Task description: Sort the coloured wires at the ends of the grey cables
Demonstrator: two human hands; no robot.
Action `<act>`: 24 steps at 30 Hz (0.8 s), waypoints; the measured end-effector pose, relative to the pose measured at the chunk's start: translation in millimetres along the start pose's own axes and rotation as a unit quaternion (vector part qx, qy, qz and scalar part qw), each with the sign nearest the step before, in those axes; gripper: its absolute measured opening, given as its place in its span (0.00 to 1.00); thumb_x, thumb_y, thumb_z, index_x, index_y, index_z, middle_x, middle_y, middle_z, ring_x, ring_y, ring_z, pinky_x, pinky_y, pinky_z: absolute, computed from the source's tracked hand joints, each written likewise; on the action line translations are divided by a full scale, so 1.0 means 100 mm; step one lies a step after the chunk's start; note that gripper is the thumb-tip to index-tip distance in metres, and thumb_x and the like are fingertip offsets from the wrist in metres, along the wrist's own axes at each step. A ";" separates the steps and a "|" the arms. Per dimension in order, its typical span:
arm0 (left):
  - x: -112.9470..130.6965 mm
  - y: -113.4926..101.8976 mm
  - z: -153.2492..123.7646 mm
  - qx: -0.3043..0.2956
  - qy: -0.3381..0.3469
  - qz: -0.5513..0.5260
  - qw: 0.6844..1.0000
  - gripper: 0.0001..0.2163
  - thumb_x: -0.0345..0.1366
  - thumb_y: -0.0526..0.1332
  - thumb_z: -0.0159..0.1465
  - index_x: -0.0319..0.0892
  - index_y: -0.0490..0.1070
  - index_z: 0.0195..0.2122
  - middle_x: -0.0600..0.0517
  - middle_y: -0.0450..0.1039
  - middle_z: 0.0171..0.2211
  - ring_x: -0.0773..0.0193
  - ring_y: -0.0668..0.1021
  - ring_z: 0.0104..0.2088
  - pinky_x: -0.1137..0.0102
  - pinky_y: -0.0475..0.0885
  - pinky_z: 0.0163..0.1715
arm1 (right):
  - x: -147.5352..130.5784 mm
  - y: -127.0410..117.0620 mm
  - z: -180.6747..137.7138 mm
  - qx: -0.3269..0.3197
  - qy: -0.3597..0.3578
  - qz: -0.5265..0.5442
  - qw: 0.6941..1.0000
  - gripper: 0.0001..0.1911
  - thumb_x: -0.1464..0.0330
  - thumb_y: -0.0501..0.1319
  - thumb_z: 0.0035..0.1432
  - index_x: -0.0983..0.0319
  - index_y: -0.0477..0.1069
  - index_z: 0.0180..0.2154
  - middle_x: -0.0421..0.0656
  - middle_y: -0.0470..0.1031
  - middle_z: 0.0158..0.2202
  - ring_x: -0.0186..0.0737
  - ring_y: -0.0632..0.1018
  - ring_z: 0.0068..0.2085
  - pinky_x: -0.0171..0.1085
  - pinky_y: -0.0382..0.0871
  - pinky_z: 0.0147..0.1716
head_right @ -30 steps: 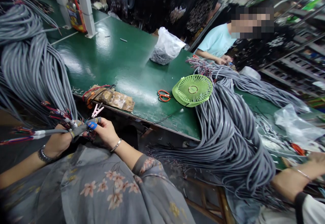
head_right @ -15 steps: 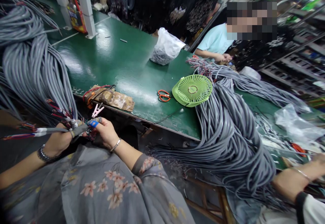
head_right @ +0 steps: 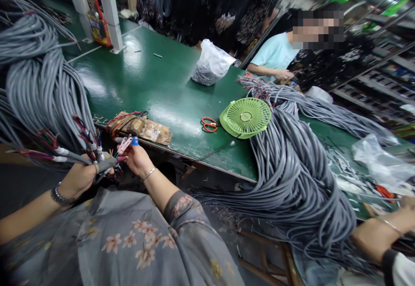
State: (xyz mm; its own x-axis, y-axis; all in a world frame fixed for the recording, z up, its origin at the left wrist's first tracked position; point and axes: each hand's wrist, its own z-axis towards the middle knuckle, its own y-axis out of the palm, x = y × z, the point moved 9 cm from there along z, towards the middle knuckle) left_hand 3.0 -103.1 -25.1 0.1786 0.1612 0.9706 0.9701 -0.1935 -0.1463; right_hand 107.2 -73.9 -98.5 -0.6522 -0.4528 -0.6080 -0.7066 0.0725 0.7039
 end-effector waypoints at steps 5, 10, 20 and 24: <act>-0.04 0.02 0.03 -0.006 -0.012 0.005 1.000 0.17 0.52 0.70 0.47 0.45 0.72 0.15 0.52 0.74 0.16 0.61 0.73 0.21 0.66 0.71 0.24 | 0.03 0.03 -0.01 0.001 0.015 0.054 0.998 0.24 0.46 0.64 0.60 0.60 0.73 0.31 0.42 0.78 0.29 0.40 0.77 0.33 0.39 0.75 0.38; -0.05 0.02 0.03 0.000 -0.006 0.010 1.000 0.18 0.52 0.70 0.49 0.45 0.71 0.15 0.53 0.73 0.16 0.62 0.73 0.20 0.67 0.71 0.23 | 0.02 0.05 -0.01 0.011 0.013 0.059 0.998 0.22 0.49 0.65 0.62 0.61 0.74 0.31 0.42 0.78 0.28 0.41 0.77 0.33 0.41 0.75 0.41; -0.11 0.03 0.06 -0.015 -0.010 0.024 1.000 0.16 0.50 0.70 0.49 0.45 0.73 0.15 0.53 0.75 0.16 0.62 0.73 0.19 0.66 0.70 0.22 | 0.03 0.06 -0.02 0.002 0.009 0.058 0.998 0.25 0.44 0.61 0.62 0.60 0.73 0.33 0.42 0.78 0.31 0.41 0.78 0.34 0.41 0.76 0.39; -0.08 -0.01 0.01 -0.017 -0.010 0.016 1.000 0.16 0.51 0.70 0.49 0.45 0.72 0.16 0.53 0.74 0.16 0.61 0.74 0.19 0.66 0.70 0.23 | 0.00 0.04 -0.06 0.003 0.019 0.059 0.998 0.27 0.42 0.58 0.63 0.60 0.73 0.34 0.43 0.79 0.32 0.39 0.77 0.31 0.38 0.75 0.34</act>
State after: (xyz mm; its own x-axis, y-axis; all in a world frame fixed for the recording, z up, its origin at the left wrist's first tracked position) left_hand 1.0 -103.7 -33.3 0.2135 0.1736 0.9614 0.9575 -0.2325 -0.1706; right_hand 105.7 -79.1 -93.5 -0.7205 -0.4746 -0.5055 -0.6266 0.1335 0.7678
